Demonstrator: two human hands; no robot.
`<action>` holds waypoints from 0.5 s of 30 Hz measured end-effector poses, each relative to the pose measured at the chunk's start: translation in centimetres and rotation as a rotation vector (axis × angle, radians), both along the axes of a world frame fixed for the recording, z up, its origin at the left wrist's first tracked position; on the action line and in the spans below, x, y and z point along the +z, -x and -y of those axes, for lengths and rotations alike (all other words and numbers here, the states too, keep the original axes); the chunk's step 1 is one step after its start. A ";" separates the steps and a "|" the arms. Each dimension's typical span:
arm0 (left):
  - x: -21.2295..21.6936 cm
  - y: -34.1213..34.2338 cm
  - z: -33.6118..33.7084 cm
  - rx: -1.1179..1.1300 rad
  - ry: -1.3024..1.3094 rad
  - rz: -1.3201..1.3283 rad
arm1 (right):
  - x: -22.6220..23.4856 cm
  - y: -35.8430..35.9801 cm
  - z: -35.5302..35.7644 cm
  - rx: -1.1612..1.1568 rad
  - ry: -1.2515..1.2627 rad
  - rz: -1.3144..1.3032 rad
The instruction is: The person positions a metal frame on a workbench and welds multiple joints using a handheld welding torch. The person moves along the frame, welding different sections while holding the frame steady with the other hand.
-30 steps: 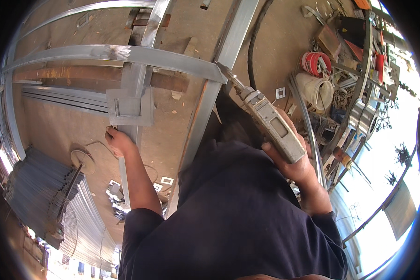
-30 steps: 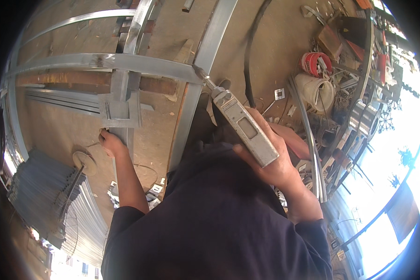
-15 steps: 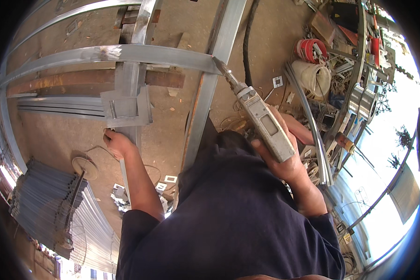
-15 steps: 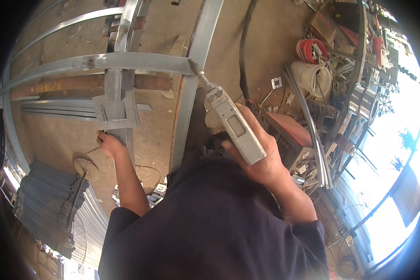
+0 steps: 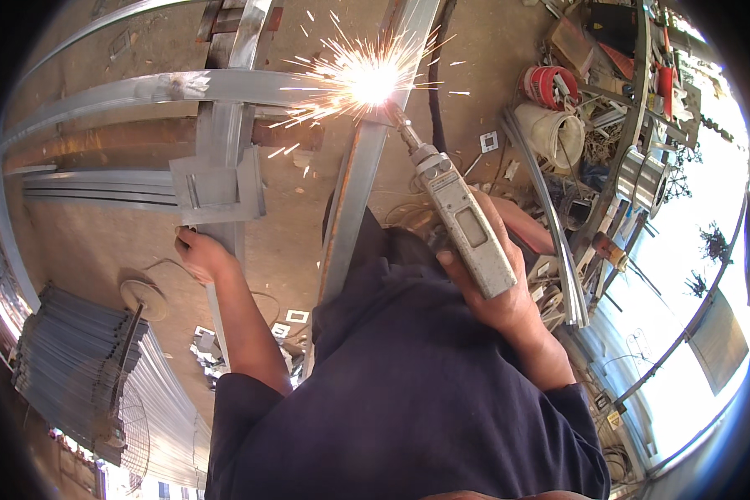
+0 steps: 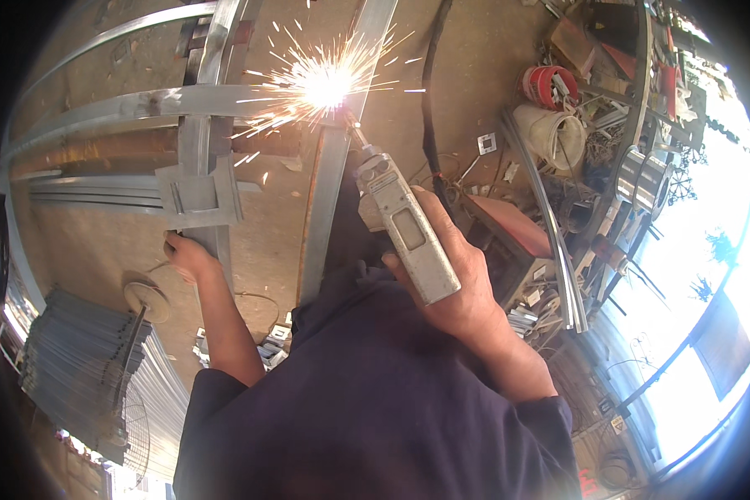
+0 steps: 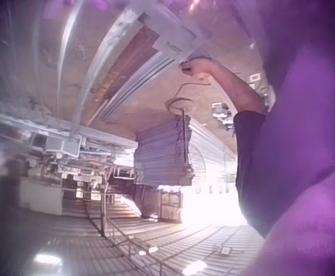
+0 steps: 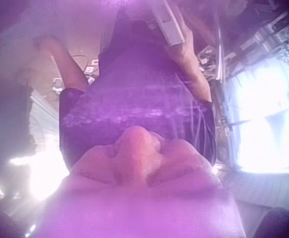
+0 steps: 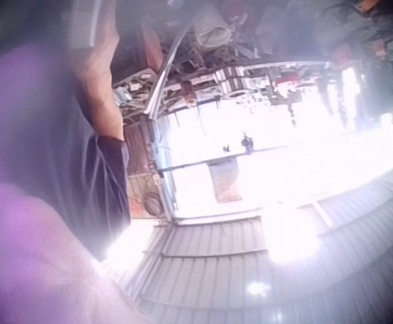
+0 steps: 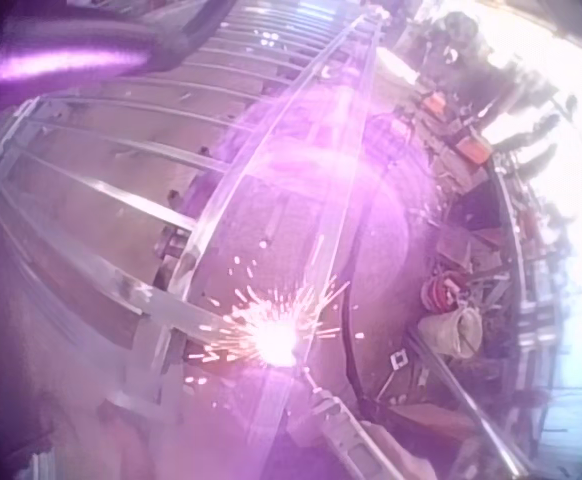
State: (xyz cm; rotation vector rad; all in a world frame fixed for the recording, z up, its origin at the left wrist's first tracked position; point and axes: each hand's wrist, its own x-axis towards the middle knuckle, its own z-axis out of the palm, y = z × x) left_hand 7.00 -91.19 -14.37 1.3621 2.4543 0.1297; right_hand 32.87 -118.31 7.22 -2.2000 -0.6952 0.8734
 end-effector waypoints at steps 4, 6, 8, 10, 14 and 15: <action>-0.1 0.1 0.0 0.006 0.004 -0.013 | -0.1 0.0 0.0 0.015 0.029 0.005; 0.2 -0.2 0.0 0.021 0.008 -0.010 | 0.1 0.0 -0.2 0.000 0.057 -0.016; -0.2 0.2 -0.1 0.008 0.004 -0.013 | 0.4 0.2 -0.3 -0.019 0.089 -0.046; -0.3 0.3 -0.1 0.014 0.000 0.001 | 0.3 0.2 0.0 0.006 0.071 -0.019; -0.1 0.2 -0.1 0.018 0.017 0.000 | 0.4 0.4 0.1 -0.001 0.086 -0.040; -0.1 0.2 -0.1 0.016 0.020 0.000 | 0.3 0.5 0.2 0.003 0.082 -0.032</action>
